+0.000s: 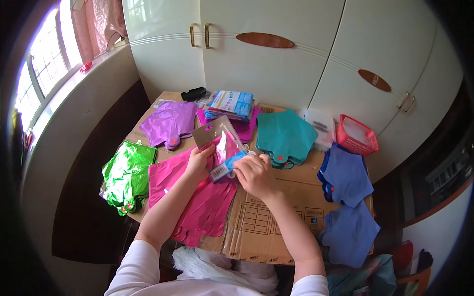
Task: Folding star-shaped foil balloons and placing them into retail plastic bags with cardboard headers.
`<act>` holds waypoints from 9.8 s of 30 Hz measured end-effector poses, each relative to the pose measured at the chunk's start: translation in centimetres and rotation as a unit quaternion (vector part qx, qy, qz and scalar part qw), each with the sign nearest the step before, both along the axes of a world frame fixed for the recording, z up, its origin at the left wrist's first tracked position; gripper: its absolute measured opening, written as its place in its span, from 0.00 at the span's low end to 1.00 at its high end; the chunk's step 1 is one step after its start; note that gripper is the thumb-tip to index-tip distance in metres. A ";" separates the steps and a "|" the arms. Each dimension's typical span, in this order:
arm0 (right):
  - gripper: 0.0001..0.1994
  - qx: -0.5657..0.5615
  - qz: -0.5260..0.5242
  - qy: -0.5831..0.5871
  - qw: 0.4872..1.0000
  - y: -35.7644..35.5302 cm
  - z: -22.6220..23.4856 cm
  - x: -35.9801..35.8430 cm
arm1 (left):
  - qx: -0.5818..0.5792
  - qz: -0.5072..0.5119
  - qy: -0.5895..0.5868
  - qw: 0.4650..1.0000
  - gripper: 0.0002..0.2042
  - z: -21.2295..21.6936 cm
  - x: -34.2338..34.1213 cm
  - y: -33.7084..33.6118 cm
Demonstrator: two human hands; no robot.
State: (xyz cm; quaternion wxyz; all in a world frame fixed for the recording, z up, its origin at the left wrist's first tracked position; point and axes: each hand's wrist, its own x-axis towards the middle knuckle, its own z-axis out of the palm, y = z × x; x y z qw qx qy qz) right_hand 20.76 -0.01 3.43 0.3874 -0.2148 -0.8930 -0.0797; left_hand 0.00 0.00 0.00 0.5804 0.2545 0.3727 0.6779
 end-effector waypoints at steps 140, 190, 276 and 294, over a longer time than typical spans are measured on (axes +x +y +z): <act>0.15 -0.166 -0.055 0.080 0.981 -9.8 6.8 16.9 | 0.344 -0.136 0.801 0.471 0.18 2.0 12.9 -11.5; 0.33 -0.257 -0.100 0.204 0.939 -18.1 0.5 9.6 | -0.072 -0.219 0.183 0.956 0.13 1.5 9.1 -17.6; 0.09 -0.299 0.085 -0.187 0.932 -12.3 4.2 13.8 | -0.346 -0.245 -0.124 0.897 0.09 -0.5 9.5 -29.6; 0.26 -0.225 -0.141 -0.211 0.941 -19.0 0.2 5.9 | -0.322 -0.239 -0.123 0.908 0.12 -0.2 11.4 -30.1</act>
